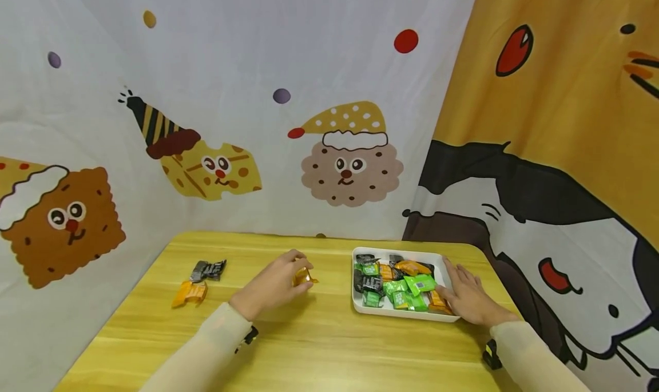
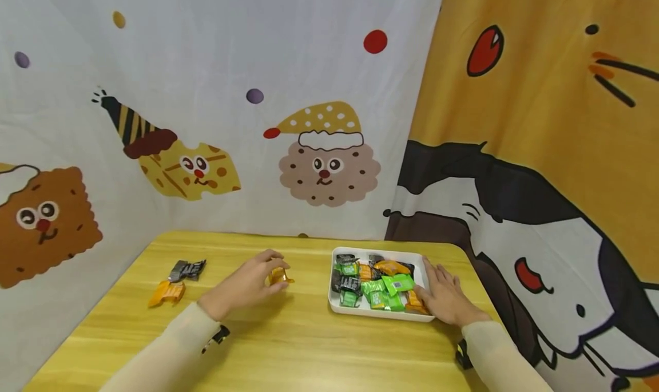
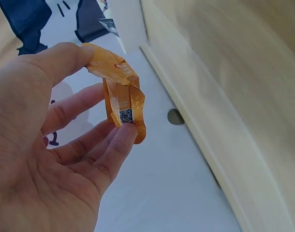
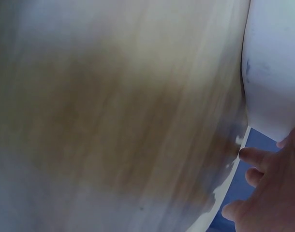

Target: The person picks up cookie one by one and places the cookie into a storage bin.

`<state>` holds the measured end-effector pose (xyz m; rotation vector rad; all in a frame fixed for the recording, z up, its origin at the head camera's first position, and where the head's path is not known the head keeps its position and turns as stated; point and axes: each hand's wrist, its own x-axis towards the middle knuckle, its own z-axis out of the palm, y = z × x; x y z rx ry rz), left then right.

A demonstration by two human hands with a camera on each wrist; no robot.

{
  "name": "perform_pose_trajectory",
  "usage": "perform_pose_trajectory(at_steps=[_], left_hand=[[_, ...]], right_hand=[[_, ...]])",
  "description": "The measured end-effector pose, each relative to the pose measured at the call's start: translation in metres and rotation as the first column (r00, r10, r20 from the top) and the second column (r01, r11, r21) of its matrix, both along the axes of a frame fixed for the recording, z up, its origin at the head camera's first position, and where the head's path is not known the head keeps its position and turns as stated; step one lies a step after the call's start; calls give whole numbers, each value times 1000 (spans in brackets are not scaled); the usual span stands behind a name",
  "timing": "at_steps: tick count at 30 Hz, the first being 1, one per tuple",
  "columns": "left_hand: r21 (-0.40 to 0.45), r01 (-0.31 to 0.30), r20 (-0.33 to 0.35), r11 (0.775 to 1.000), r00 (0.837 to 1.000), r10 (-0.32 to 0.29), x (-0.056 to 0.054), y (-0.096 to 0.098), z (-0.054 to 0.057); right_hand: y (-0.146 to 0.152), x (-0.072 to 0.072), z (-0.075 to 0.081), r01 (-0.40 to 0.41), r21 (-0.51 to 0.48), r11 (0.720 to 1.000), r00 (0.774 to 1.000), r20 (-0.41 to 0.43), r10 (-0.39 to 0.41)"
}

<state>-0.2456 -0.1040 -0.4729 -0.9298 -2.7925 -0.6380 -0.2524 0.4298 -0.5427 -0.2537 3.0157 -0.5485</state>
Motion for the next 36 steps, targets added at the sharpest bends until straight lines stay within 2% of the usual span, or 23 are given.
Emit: perform_pose_trajectory(at_steps=[6, 13, 23, 36], left_hand=[[-1, 19, -6, 1000, 1000, -19, -6, 19, 3], [-40, 57, -58, 998, 997, -60, -9, 38, 9], [-59, 132, -44, 989, 990, -135, -17, 67, 17], [-119, 190, 16, 974, 982, -190, -19, 110, 16]], right_hand=[[0, -1, -1, -2, 3, 1000, 1000, -1, 2], [-1, -4, -2, -15, 3, 1000, 1000, -11, 15], [-4, 0, 4, -4, 18, 1000, 1000, -11, 5], [-4, 0, 5, -13, 20, 1000, 1000, -15, 13]])
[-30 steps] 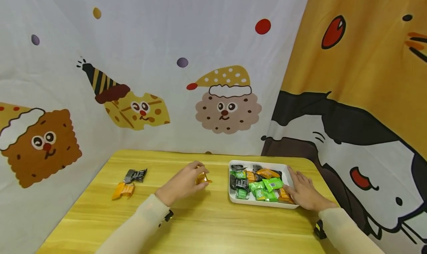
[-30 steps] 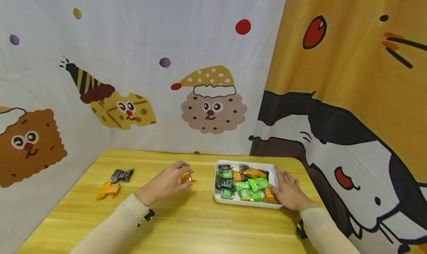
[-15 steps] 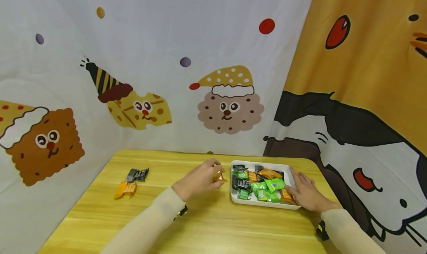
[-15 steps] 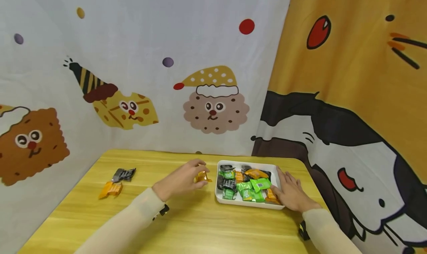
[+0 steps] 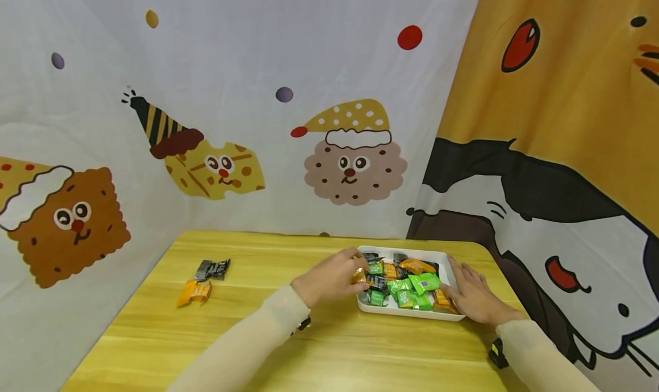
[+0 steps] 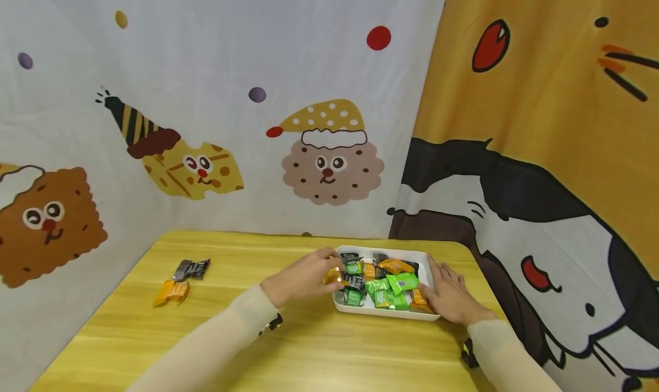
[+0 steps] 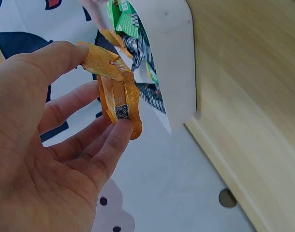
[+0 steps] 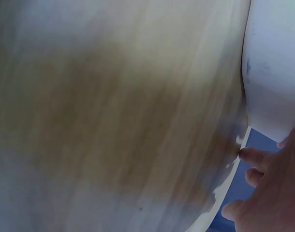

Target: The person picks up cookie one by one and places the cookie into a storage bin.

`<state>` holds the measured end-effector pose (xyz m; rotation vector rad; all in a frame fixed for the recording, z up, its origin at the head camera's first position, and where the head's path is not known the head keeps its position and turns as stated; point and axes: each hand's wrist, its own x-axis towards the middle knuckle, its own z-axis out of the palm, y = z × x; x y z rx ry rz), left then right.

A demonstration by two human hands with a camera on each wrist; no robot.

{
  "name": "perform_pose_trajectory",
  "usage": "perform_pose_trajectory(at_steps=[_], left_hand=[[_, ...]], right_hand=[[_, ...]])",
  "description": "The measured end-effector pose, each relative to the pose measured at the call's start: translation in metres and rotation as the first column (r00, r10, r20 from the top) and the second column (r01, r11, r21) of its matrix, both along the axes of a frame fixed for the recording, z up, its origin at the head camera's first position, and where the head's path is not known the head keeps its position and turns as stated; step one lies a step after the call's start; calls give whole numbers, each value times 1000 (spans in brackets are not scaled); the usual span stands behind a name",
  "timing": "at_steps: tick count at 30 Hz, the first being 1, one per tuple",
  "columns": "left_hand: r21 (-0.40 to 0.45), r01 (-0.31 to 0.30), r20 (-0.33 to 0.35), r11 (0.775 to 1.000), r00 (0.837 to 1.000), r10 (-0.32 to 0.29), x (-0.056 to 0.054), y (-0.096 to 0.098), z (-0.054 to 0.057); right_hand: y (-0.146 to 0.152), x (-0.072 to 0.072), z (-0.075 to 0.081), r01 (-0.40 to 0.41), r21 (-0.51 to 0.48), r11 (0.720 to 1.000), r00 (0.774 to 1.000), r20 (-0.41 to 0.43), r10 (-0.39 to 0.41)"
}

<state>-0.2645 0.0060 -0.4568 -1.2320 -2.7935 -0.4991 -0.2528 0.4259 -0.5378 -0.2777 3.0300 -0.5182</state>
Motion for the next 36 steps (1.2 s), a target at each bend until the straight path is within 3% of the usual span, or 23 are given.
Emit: perform_pose_trajectory(at_steps=[9, 20, 36], left_hand=[[-61, 60, 9, 996, 998, -59, 0, 24, -6], [-122, 130, -61, 984, 988, -139, -2, 52, -7], [-162, 91, 15, 983, 996, -89, 3, 79, -14]], right_hand=[[-2, 2, 1, -2, -8, 1000, 1000, 3, 2], [-3, 0, 1, -4, -7, 1000, 1000, -3, 4], [0, 0, -3, -4, 1, 1000, 1000, -12, 4]])
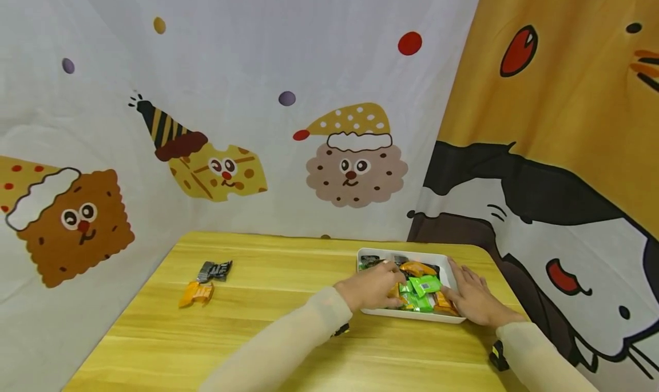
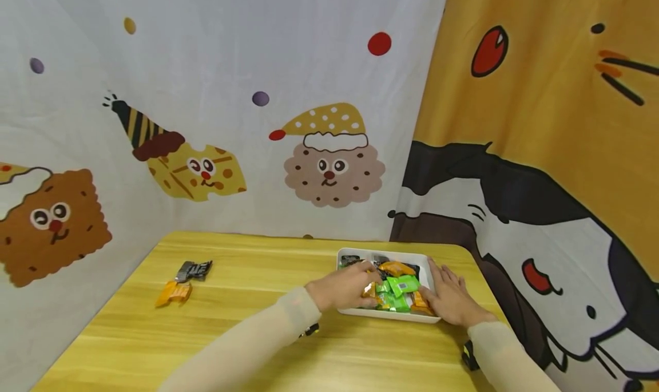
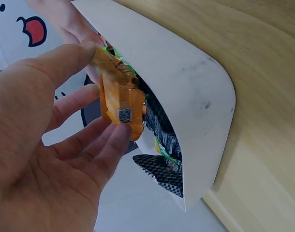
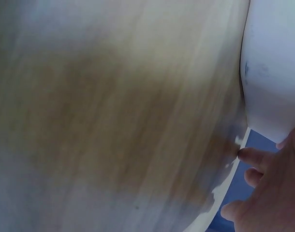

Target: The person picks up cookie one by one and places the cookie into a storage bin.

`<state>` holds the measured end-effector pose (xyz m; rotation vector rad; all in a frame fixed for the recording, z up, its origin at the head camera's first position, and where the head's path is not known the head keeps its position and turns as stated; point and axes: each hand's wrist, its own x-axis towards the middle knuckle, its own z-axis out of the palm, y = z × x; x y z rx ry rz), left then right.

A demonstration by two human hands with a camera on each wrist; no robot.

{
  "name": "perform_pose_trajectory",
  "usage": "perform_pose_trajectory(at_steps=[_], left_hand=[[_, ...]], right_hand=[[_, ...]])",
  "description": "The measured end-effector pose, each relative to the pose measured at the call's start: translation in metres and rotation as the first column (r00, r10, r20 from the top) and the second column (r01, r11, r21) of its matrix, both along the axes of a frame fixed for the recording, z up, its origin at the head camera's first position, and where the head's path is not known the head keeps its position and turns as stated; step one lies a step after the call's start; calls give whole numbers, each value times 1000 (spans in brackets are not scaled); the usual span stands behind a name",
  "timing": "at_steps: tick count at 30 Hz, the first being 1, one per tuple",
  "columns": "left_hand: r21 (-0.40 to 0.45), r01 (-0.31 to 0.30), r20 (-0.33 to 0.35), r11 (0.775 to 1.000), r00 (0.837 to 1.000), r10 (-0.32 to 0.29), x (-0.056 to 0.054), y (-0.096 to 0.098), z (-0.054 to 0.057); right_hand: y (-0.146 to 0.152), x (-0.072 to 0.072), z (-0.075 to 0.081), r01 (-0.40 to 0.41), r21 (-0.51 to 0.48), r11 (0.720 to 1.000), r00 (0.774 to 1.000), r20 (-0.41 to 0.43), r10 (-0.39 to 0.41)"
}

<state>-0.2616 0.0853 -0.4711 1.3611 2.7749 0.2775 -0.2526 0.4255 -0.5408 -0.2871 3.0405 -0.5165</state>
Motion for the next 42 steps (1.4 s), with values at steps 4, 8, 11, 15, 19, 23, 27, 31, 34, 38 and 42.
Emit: perform_pose_trajectory(at_steps=[4, 8, 11, 15, 19, 23, 27, 31, 34, 38, 42], left_hand=[[-8, -19, -3, 1000, 1000, 19, 2, 0, -1], [10, -27, -28, 1000, 999, 27, 2, -6, 0], [19, -29, -61, 999, 998, 30, 1, -14, 1], [28, -49, -84, 998, 995, 51, 2, -30, 1], [44, -95, -82, 994, 992, 98, 4, -49, 0], [56, -144, -89, 988, 985, 149, 7, -69, -2], [76, -188, -107, 979, 975, 196, 8, -90, -6], [100, -233, -123, 967, 962, 244, 7, -113, -11], [128, -276, -96, 952, 952, 289, 7, -132, -15], [134, -368, -32, 920, 926, 375, 6, -161, -21], [108, -461, 8, 881, 886, 463, 6, -194, -27]], right_hand=[[1, -1, 1, 0, -4, 1000, 1000, 5, 0], [2, 0, 3, 0, -1, 1000, 1000, 5, 0], [2, -2, 4, 2, 8, 1000, 1000, 0, -2], [2, -4, 5, 5, 18, 1000, 1000, -2, -5], [1, -4, 6, 9, 17, 1000, 1000, -5, -9], [1, -3, 5, 12, 19, 1000, 1000, -1, -12], [1, 0, 6, 16, 20, 1000, 1000, 4, -16], [1, 1, 7, 14, 9, 1000, 1000, 9, -15], [1, 1, 5, 14, 7, 1000, 1000, 12, -14], [1, 1, 0, 12, -4, 1000, 1000, 19, -12], [-1, 2, 2, 9, -18, 1000, 1000, 22, -8]])
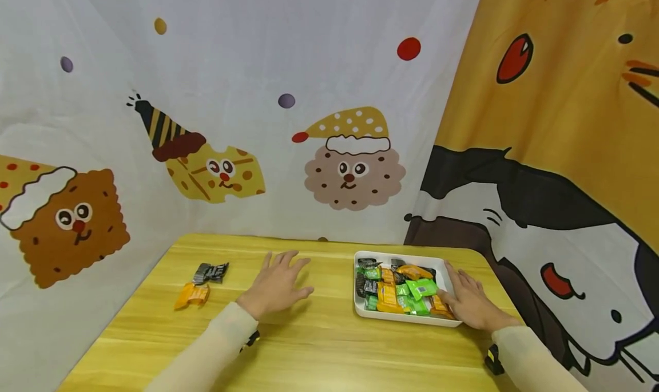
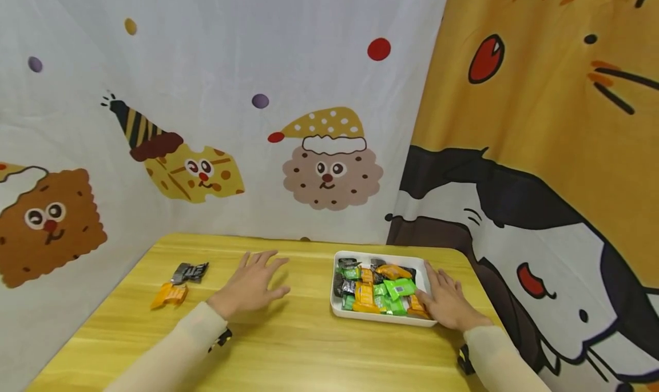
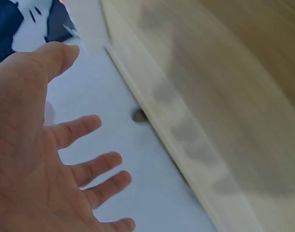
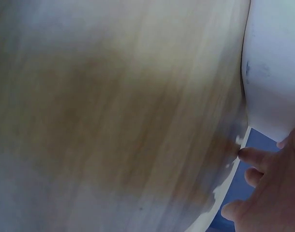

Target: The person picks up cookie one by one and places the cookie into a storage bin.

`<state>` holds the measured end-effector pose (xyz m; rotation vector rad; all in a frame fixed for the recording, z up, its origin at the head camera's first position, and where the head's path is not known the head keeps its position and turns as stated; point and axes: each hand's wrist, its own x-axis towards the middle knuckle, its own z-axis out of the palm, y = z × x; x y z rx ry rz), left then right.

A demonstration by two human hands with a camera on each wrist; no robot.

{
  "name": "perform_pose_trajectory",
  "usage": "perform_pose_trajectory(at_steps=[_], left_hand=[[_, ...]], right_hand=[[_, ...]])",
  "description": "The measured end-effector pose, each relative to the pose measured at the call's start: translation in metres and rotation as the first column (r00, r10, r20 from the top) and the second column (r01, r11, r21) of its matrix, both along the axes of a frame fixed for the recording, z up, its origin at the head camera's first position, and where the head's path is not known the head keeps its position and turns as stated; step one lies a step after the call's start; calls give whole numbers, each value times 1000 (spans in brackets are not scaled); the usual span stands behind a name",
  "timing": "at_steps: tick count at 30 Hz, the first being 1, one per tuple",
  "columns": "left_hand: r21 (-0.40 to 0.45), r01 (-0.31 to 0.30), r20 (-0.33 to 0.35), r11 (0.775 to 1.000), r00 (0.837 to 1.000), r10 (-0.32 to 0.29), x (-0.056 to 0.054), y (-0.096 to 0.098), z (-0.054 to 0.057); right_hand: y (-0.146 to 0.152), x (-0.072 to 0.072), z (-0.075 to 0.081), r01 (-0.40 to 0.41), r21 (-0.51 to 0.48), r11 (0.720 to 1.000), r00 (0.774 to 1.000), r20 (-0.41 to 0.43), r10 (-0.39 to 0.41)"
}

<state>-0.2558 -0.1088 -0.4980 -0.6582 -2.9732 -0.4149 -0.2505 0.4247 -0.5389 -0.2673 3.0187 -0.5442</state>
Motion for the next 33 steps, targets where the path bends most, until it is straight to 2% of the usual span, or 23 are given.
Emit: perform_pose_trajectory(at_steps=[8, 15, 20, 24, 28, 30, 33], left_hand=[[-22, -135, 43, 991, 990, 135, 0, -70, -4], [-20, -228, 75, 974, 971, 229, 3, -114, -6], [-26, -305, 124, 952, 944, 305, 6, -136, -5], [-31, -368, 203, 929, 908, 366, 7, -150, -2], [-54, -402, 263, 914, 878, 401, 8, -159, 0], [-62, -407, 276, 911, 870, 407, 7, -162, -1], [-63, -407, 275, 911, 870, 408, 6, -163, -2]], right_hand=[[-1, 0, 0, 10, 11, 1000, 1000, 7, -10], [0, -1, -1, 9, 13, 1000, 1000, -11, -9], [0, -1, 0, -3, 1, 1000, 1000, -20, 3], [-1, 0, -1, -9, -4, 1000, 1000, -25, 9], [-1, 0, -1, -7, -3, 1000, 1000, -27, 7], [-1, 0, -1, -5, 1, 1000, 1000, -26, 5], [-1, 0, 0, -1, 2, 1000, 1000, -26, 1]])
